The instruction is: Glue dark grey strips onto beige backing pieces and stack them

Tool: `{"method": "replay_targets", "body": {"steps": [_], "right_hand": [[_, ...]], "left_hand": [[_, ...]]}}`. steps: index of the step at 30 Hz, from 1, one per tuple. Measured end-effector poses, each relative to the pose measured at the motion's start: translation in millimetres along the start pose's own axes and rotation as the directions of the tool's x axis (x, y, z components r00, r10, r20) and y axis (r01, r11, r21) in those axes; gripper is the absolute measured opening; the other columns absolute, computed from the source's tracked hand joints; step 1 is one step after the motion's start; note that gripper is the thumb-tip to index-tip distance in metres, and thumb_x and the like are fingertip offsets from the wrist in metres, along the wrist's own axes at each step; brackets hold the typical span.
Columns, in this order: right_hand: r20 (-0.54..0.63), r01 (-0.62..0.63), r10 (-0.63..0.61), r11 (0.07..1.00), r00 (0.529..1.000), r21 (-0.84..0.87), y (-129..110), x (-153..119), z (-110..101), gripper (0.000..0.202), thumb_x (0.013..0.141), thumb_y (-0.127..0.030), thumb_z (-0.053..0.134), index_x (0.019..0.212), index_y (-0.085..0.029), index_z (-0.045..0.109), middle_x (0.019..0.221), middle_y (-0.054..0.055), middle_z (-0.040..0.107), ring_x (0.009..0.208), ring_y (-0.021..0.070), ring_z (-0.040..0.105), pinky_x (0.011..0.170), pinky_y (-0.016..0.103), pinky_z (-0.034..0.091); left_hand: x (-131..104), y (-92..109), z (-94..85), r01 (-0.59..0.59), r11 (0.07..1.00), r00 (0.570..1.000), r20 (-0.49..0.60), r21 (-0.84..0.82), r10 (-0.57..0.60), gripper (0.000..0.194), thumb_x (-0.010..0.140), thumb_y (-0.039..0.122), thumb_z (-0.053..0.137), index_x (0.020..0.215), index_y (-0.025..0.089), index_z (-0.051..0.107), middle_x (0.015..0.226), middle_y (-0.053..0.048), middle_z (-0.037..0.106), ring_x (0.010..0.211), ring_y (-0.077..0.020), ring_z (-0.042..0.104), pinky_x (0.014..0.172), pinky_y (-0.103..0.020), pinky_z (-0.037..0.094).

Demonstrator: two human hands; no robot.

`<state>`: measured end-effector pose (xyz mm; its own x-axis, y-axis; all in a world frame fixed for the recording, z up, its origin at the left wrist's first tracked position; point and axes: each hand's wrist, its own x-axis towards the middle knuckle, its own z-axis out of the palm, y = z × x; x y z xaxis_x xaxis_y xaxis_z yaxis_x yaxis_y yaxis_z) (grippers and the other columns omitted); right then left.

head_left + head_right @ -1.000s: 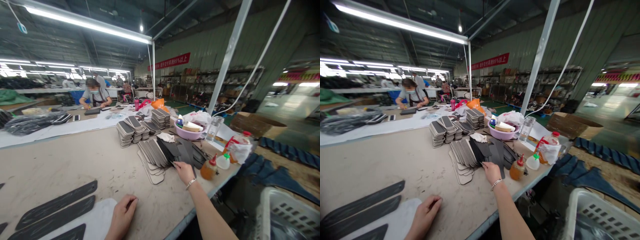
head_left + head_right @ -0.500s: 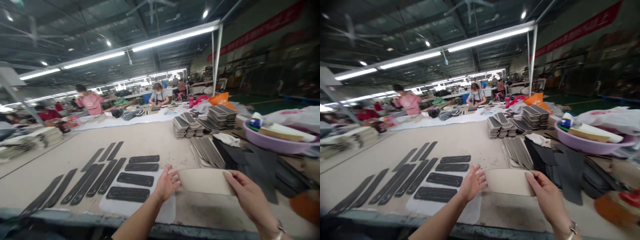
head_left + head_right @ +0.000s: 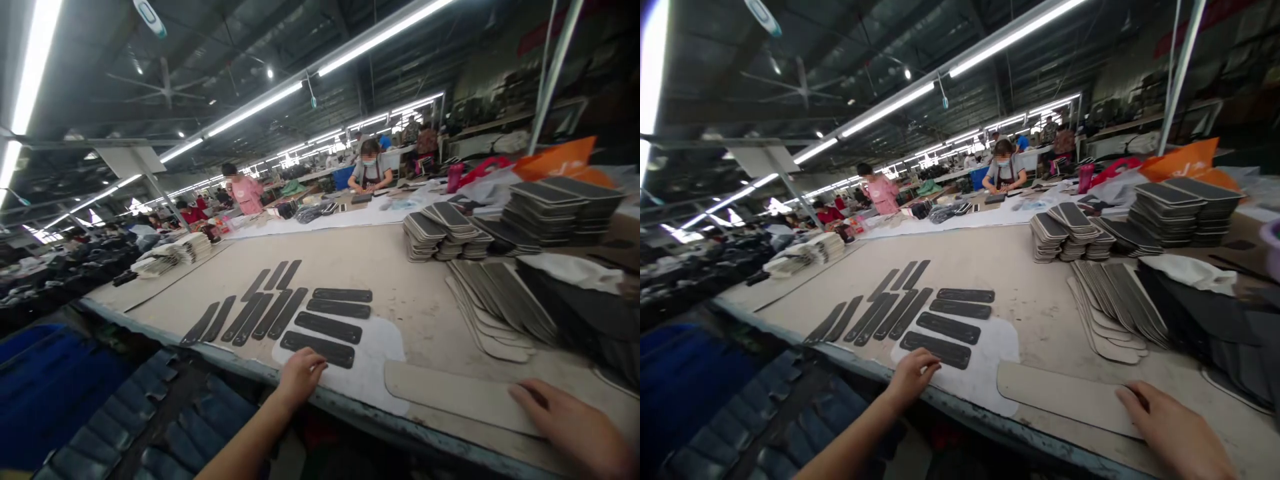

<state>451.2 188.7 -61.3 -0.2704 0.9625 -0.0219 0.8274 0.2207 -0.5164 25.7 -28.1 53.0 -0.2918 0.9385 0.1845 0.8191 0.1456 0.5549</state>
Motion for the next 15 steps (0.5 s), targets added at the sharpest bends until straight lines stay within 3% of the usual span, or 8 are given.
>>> {"method": "replay_targets", "body": {"steps": [3,5,9,12,15], "right_hand": [[0.006,0.01,-0.01,0.998,1.0,-0.064,-9.3,-0.9,-3.8,0.036,0.073,-0.054,0.049,0.087,-0.025,0.066,0.092,0.009,0.068,0.079,0.0305,0.063,0.07,0.042,0.047],[0.018,0.009,-0.007,0.994,1.0,-0.109,-18.9,-2.4,-7.2,0.035,0.074,-0.052,0.047,0.087,-0.024,0.065,0.092,0.009,0.067,0.081,0.0295,0.063,0.073,0.042,0.046],[-0.06,0.017,-0.029,0.98,0.998,-0.2,-38.1,-9.5,-14.2,0.044,0.073,-0.05,0.047,0.101,-0.019,0.062,0.101,0.012,0.062,0.092,0.029,0.059,0.083,0.043,0.044],[-0.111,0.16,-0.191,0.957,0.975,-0.243,-49.3,-20.7,-17.2,0.048,0.073,-0.048,0.05,0.106,-0.017,0.06,0.108,0.012,0.058,0.1,0.029,0.055,0.092,0.043,0.04],[-0.137,0.286,-0.308,0.945,0.942,-0.156,-67.7,-32.4,-11.1,0.04,0.073,-0.047,0.054,0.101,-0.021,0.063,0.106,0.008,0.059,0.094,0.0256,0.057,0.088,0.039,0.044]], "left_hand": [[-1.1,-20.6,-28.9,0.025,0.997,1.0,-0.019,0.072,-0.024,0.019,0.079,0.032,0.054,0.079,0.022,0.07,0.077,-0.005,0.062,0.076,-0.0179,0.057,0.073,-0.029,0.043],[-0.1,-21.5,-29.3,0.004,0.995,1.0,0.001,0.101,-0.004,0.021,0.081,0.033,0.052,0.081,0.022,0.069,0.079,-0.004,0.061,0.077,-0.0177,0.057,0.074,-0.029,0.043],[6.7,1.1,5.3,-0.103,0.982,0.991,0.101,0.156,0.088,0.022,0.082,0.033,0.05,0.089,0.022,0.068,0.085,-0.006,0.061,0.082,-0.0192,0.056,0.076,-0.03,0.042],[17.1,18.0,35.7,-0.147,0.976,0.979,0.162,0.163,0.12,0.021,0.079,0.033,0.053,0.087,0.021,0.068,0.086,-0.009,0.061,0.085,-0.0233,0.056,0.079,-0.035,0.042],[24.0,28.1,46.2,-0.123,0.975,0.979,0.183,0.185,0.089,0.019,0.077,0.029,0.053,0.076,0.018,0.069,0.081,-0.012,0.06,0.084,-0.0267,0.057,0.078,-0.04,0.043]]}}
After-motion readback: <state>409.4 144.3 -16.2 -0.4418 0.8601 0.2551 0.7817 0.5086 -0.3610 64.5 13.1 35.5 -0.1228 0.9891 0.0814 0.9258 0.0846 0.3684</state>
